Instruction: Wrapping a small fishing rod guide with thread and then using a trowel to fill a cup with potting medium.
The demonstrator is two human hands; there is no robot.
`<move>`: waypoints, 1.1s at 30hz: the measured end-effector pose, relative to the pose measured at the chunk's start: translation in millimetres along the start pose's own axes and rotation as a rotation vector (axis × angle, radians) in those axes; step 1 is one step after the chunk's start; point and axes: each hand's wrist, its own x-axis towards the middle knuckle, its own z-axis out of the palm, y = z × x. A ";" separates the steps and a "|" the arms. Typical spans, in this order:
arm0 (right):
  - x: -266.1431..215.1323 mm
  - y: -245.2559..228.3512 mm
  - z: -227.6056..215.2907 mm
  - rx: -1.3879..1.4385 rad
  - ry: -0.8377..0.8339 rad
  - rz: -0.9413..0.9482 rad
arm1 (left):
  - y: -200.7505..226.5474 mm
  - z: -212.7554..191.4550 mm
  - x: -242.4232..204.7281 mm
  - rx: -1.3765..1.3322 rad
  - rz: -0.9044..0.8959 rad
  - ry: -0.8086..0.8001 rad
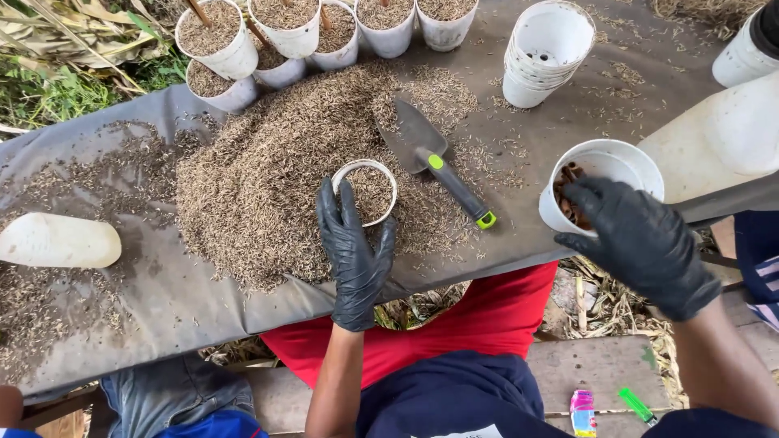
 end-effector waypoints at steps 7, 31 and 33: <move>-18.9 -24.3 9.7 -0.378 0.322 -0.192 | 45.6 -14.4 2.8 -0.069 0.010 0.253; 4.3 -59.2 36.0 0.204 0.695 -0.347 | 79.8 106.9 -0.7 -2.417 -1.082 -0.236; -1.4 -51.9 32.5 0.234 0.665 -0.271 | 71.0 110.7 -1.7 -2.443 -1.128 -0.260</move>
